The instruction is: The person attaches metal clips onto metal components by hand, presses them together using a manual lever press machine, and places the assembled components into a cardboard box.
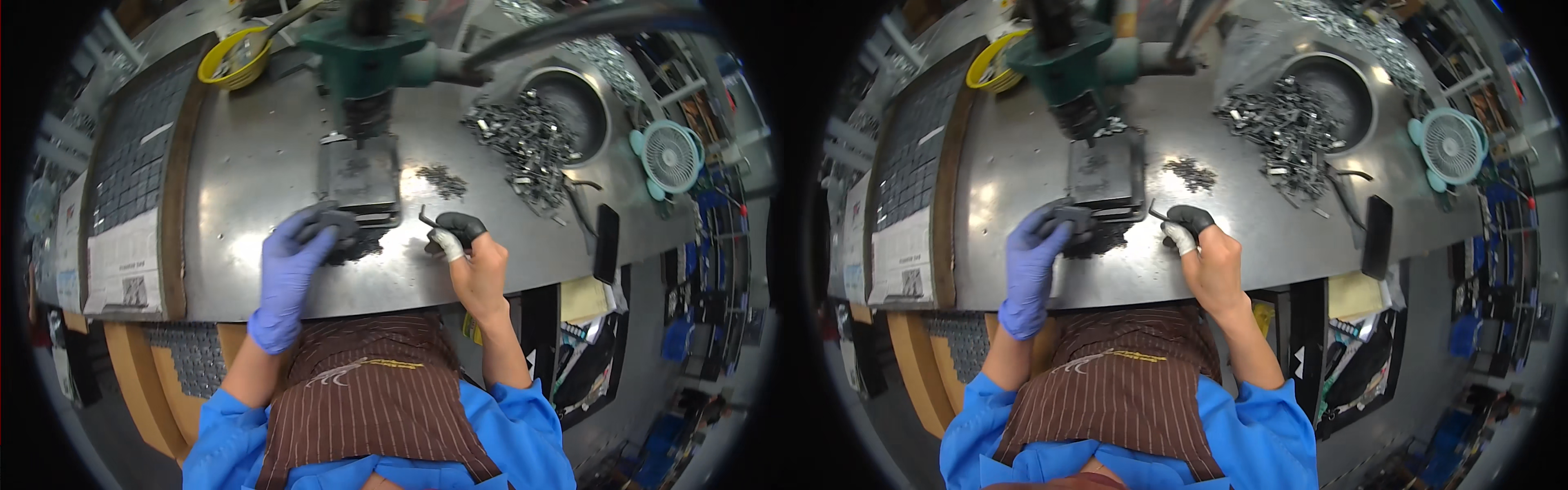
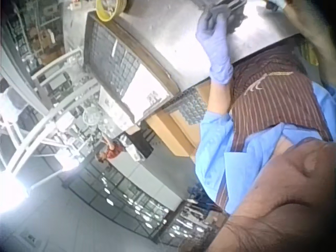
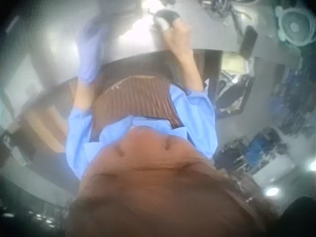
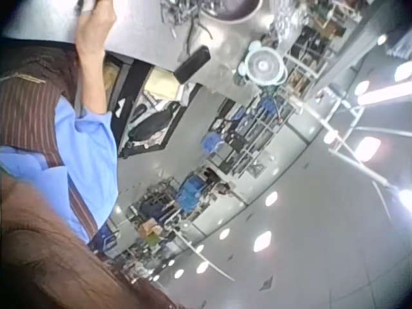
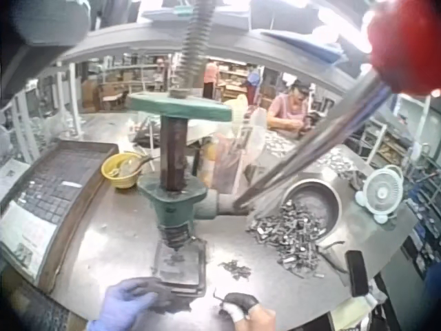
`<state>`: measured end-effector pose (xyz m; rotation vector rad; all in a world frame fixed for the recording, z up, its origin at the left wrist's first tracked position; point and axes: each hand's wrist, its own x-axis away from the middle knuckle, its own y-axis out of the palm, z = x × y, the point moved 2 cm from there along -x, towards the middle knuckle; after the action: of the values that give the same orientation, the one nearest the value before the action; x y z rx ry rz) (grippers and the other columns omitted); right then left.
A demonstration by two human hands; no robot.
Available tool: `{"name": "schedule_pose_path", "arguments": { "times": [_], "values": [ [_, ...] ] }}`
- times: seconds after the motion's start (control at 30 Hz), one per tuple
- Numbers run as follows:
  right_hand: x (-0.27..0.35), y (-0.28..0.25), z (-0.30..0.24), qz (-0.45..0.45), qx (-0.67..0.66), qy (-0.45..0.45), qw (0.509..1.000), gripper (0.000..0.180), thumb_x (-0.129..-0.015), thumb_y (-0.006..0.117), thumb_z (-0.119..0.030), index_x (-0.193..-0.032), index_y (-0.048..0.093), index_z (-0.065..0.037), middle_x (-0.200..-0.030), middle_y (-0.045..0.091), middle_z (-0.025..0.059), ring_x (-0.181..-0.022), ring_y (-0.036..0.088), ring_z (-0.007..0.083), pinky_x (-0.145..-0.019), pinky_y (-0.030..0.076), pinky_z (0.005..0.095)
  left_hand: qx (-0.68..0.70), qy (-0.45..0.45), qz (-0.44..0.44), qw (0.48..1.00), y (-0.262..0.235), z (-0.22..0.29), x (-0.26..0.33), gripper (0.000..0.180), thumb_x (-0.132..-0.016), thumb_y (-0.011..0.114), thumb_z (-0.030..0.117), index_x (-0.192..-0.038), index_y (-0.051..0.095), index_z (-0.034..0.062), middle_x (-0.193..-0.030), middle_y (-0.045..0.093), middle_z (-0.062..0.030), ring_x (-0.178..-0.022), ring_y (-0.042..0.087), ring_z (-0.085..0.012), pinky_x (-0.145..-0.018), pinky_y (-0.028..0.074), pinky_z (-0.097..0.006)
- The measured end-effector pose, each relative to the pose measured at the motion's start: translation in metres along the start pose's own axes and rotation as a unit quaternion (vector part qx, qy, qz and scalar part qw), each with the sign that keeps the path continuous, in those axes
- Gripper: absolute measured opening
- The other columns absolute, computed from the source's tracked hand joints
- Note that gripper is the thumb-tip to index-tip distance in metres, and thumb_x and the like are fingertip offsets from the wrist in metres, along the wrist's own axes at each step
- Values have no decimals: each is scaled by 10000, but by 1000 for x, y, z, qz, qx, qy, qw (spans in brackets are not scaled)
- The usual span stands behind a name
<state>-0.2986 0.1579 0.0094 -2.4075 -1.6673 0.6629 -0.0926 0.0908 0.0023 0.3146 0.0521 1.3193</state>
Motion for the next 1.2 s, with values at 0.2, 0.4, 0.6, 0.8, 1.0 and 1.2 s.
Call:
{"name": "schedule_pose_path", "arguments": {
  "times": [0.2, 0.4, 0.6, 0.8, 1.0, 1.2],
  "values": [
    [6, 29, -19, -117, -33, -37, 992, 164, -763, 647, -53, -912, 602, -3, -698, 606, 131, -580, 590, 227, -532, 455, 300, 11, -42, -61, 997, 17, -11, 5, 371, -834, 546, -17, -1192, 460, -57, -1064, 580, -151, -944, 579, -164, -827, 486, -254],
    [6, 34, -15, -110, -18, -60, 992, 162, -738, 651, -30, -891, 602, -10, -699, 598, 142, -588, 577, 278, -536, 450, 336, 8, -51, -98, 994, 25, -12, 10, 380, -841, 549, 1, -1203, 448, -54, -1119, 554, -137, -1006, 552, -169, -858, 472, -261],
    [6, 33, -14, -104, -7, -79, 991, 155, -729, 642, -7, -879, 602, -2, -690, 594, 144, -586, 577, 282, -530, 447, 343, 7, -38, -99, 994, 27, -16, 15, 358, -829, 555, -18, -1173, 467, -67, -1089, 569, -140, -991, 562, -171, -873, 466, -266],
    [6, 37, -11, -64, 25, -111, 991, 144, -726, 647, -2, -864, 607, 9, -680, 592, 136, -579, 581, 261, -529, 456, 322, 4, -47, -58, 997, 30, -20, 15, 362, -815, 560, -39, -1161, 462, -80, -1080, 570, -156, -996, 563, -184, -863, 480, -277],
    [2, 35, -10, -29, -8, -102, 994, 196, -709, 680, -23, -879, 585, 2, -844, 611, 141, -744, 606, 221, -604, 475, 288, 50, 17, -80, 995, 35, -9, 16, 387, -798, 570, -58, -1168, 456, -69, -1096, 560, -150, -1017, 558, -197, -859, 486, -276],
    [6, 43, -1, -11, -116, -108, 987, 275, -704, 666, 17, -924, 503, -9, -907, 577, 131, -817, 579, 222, -658, 477, 291, 45, 55, -69, 995, 36, -21, 18, 362, -782, 585, -66, -1133, 499, -54, -1055, 574, -117, -946, 574, -158, -813, 500, -258]
  ]
}}
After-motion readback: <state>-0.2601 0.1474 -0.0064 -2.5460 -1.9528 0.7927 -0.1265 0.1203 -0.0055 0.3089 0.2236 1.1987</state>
